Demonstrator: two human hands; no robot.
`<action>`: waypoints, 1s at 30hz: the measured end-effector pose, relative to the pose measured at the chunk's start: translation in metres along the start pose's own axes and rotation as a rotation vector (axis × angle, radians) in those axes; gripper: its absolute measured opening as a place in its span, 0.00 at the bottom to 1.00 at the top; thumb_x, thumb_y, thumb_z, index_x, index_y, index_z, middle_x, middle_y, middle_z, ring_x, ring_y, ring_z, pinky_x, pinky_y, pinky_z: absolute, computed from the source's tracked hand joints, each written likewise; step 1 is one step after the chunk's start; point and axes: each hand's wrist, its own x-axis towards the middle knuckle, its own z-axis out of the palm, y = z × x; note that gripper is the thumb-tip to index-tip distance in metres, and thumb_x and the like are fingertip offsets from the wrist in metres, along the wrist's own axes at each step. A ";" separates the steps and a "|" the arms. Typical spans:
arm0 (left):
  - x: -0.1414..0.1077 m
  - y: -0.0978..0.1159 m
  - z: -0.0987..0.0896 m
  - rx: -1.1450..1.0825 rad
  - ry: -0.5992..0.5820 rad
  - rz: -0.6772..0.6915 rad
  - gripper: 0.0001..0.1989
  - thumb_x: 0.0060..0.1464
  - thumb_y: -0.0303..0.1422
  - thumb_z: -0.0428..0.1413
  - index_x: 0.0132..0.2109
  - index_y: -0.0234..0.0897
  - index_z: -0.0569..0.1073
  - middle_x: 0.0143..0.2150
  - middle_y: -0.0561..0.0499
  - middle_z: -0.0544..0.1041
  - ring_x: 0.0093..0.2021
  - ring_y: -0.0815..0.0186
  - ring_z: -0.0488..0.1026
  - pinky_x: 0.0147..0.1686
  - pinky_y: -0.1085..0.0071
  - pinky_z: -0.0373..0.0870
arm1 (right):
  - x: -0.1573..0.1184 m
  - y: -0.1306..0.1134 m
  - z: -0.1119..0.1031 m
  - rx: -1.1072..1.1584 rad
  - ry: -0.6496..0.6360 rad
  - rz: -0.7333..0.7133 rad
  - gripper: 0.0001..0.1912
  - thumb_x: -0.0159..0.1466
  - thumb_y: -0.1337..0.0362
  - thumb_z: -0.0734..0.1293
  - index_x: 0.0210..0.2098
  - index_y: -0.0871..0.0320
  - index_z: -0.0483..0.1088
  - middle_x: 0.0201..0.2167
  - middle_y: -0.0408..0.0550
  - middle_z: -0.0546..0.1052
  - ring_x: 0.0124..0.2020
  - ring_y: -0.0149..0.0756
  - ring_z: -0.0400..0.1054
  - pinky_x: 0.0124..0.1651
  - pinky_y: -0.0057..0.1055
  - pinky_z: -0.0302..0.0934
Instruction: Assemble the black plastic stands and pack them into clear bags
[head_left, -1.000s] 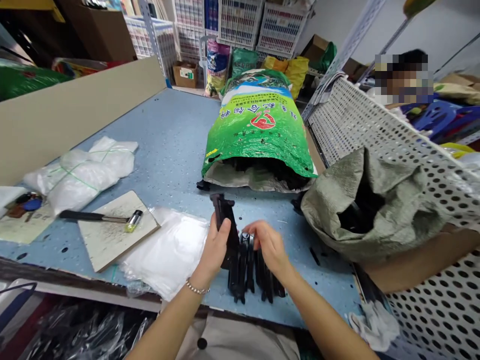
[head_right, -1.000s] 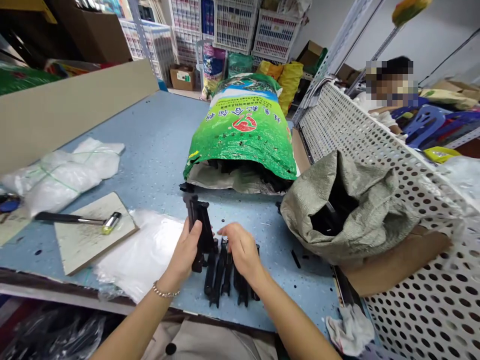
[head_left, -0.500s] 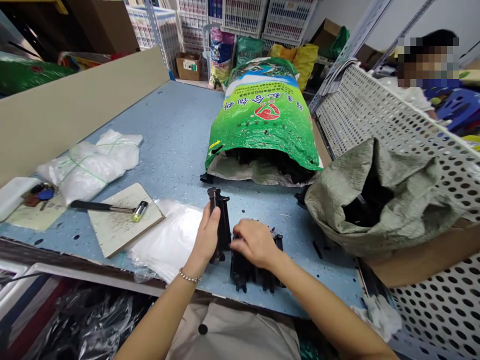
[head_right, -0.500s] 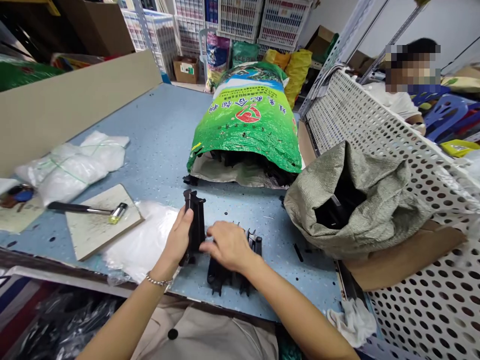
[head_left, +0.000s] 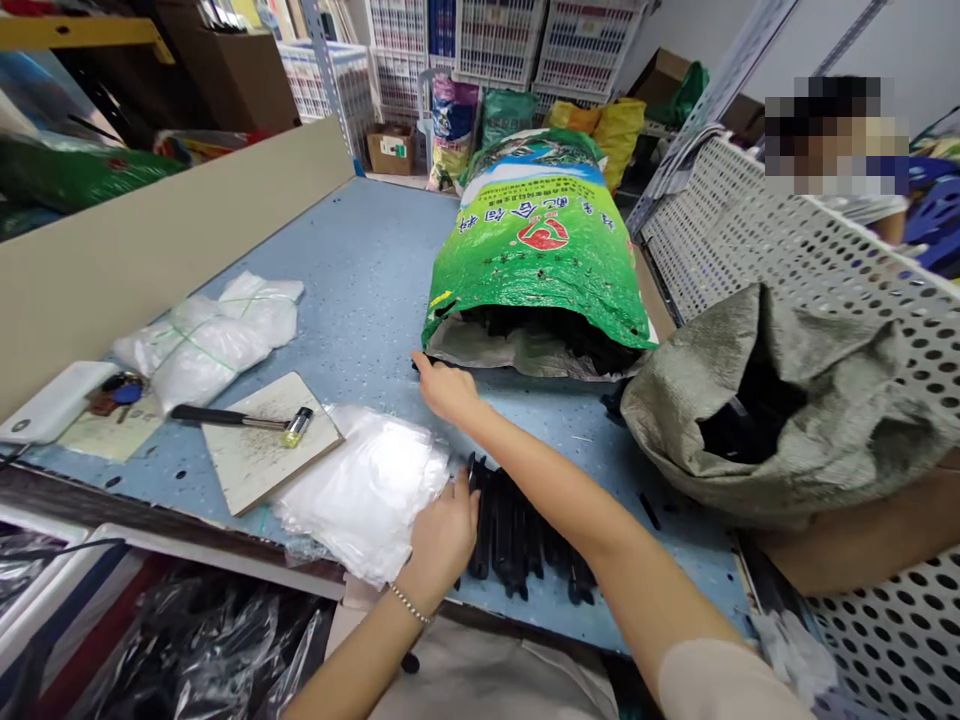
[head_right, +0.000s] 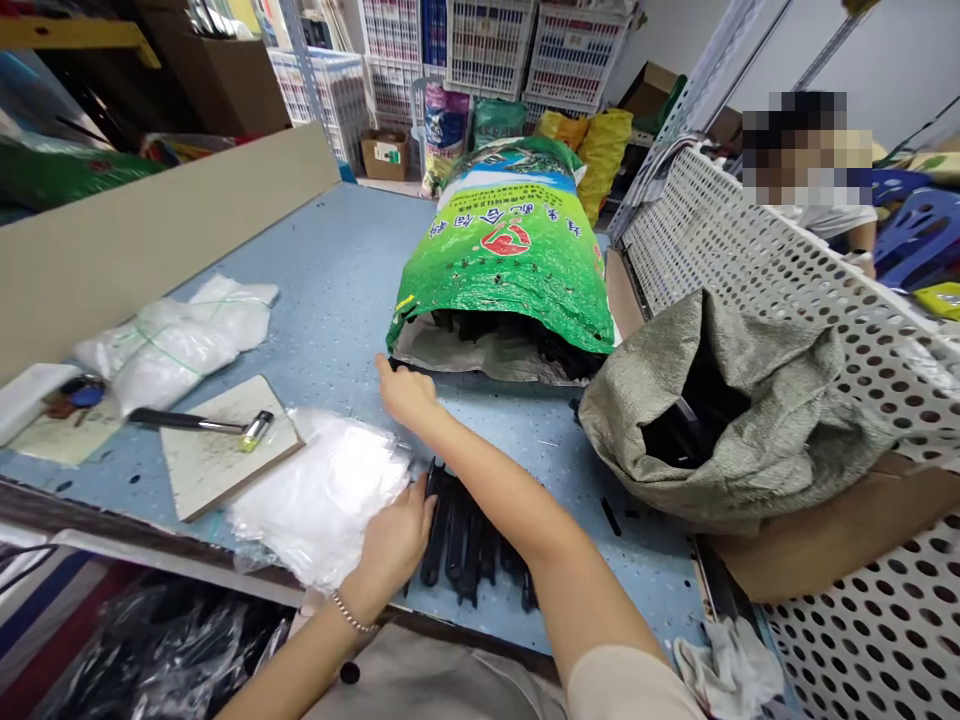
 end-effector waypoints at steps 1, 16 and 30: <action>-0.001 0.000 0.003 -0.035 0.036 0.033 0.24 0.65 0.37 0.38 0.64 0.31 0.61 0.49 0.34 0.75 0.43 0.52 0.76 0.40 0.59 0.71 | 0.013 -0.004 -0.002 -0.017 -0.018 0.004 0.21 0.70 0.65 0.52 0.62 0.55 0.52 0.49 0.58 0.74 0.46 0.43 0.71 0.43 0.36 0.61; 0.019 -0.006 -0.077 -1.583 -0.026 -0.138 0.26 0.49 0.42 0.62 0.53 0.40 0.67 0.37 0.53 0.72 0.28 0.71 0.71 0.28 0.74 0.71 | -0.157 0.026 0.013 0.285 0.131 -0.440 0.20 0.70 0.51 0.53 0.55 0.56 0.60 0.36 0.48 0.74 0.36 0.36 0.69 0.37 0.30 0.62; -0.014 0.005 -0.082 -1.499 -0.117 -0.041 0.35 0.53 0.43 0.57 0.65 0.43 0.56 0.41 0.49 0.72 0.28 0.68 0.71 0.26 0.71 0.72 | -0.134 0.047 0.000 0.399 0.282 -0.281 0.14 0.71 0.54 0.55 0.46 0.58 0.62 0.35 0.48 0.71 0.35 0.35 0.65 0.37 0.31 0.58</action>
